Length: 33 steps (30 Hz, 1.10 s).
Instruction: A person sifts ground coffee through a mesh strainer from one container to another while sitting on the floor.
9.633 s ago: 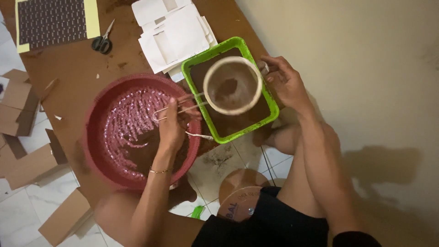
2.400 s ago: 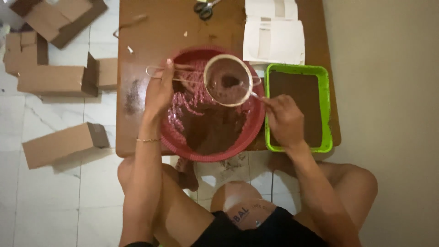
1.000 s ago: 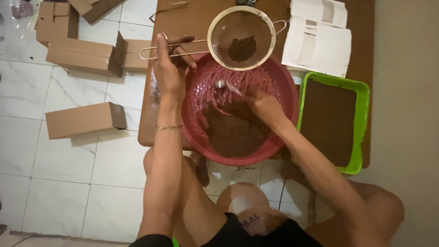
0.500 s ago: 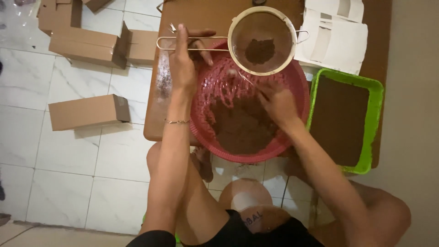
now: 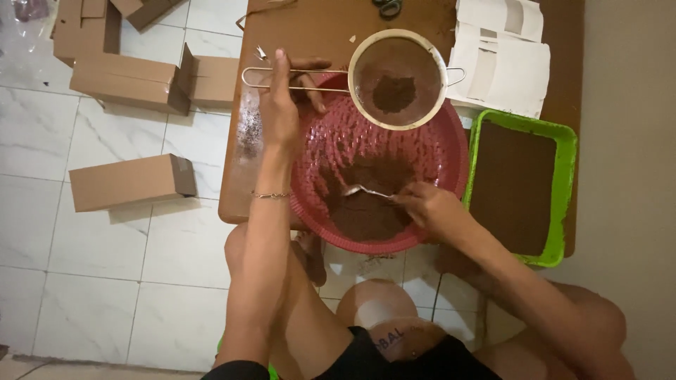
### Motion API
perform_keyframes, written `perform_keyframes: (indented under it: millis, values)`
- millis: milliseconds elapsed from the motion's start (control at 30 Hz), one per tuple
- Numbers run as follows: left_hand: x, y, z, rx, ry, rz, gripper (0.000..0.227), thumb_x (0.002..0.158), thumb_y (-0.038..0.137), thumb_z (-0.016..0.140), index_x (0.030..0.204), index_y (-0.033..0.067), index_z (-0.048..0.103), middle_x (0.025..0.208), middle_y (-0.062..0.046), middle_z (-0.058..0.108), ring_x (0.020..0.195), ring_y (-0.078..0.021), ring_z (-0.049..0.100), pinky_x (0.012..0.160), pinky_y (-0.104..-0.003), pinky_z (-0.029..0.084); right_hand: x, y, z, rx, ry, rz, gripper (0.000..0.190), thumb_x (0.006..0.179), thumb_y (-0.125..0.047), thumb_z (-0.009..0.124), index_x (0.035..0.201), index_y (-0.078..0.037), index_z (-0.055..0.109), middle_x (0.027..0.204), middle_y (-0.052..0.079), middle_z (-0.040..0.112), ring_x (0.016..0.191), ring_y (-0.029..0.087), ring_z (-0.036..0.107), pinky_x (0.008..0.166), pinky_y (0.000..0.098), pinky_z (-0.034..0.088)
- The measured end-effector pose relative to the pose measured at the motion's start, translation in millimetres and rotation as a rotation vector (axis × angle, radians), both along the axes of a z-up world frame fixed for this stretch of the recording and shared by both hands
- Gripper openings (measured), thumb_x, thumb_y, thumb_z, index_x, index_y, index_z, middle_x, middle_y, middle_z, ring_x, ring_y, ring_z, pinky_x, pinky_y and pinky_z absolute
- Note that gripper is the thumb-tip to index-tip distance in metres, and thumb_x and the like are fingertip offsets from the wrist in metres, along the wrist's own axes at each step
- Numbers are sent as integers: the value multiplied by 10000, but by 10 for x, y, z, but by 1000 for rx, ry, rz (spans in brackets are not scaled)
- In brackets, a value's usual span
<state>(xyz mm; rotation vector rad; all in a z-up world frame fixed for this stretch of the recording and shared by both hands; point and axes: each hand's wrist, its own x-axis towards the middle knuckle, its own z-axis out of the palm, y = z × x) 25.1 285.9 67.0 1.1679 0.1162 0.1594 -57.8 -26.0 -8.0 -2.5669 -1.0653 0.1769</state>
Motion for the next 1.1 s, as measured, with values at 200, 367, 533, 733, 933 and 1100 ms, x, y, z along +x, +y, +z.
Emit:
perform_keyframes:
  millis: [200,367,533,733,933,1100]
  values:
    - [19,29,-82,-53,-86,25,665,999,535,375,1014,2,772,518,5,541,425,-106,503,453,-232,422,362,441,-62,235,-102,-176,190,879,-17,714,1049,0,796,1057,163,755,719,219,677,626,290,567]
    - [-27,107,-26,-46,-70,44,671,982,534,385,1006,-18,765,607,-28,624,443,-104,516,500,-217,412,628,933,-487,178,-120,-200,243,994,-230,627,1149,-99,762,1097,114,669,910,285,638,775,409,520]
    - [-56,220,5,-114,-62,70,636,986,502,422,1011,-39,756,572,-30,594,444,-105,499,489,-231,414,375,839,-333,101,-51,4,238,925,6,627,1139,19,731,997,135,651,689,215,595,640,338,569]
    - [-58,252,25,-113,-64,61,632,991,485,407,1006,-47,748,531,-21,545,427,-113,485,477,-218,407,33,220,-122,-20,-73,202,343,800,-17,682,1117,-85,794,1073,53,712,866,200,641,708,310,556]
    - [-58,169,-48,-71,-92,49,630,1000,510,405,1025,-5,766,561,1,555,464,-96,507,523,-224,422,398,572,-39,264,102,1,297,820,67,678,1082,-24,785,1066,166,784,885,279,758,851,353,651]
    - [-59,108,39,-42,-63,34,685,961,553,414,1007,-34,763,520,1,540,443,-106,498,520,-228,409,624,1014,-718,82,-228,-317,263,1029,-250,630,1192,-111,782,734,116,678,577,241,570,573,381,491]
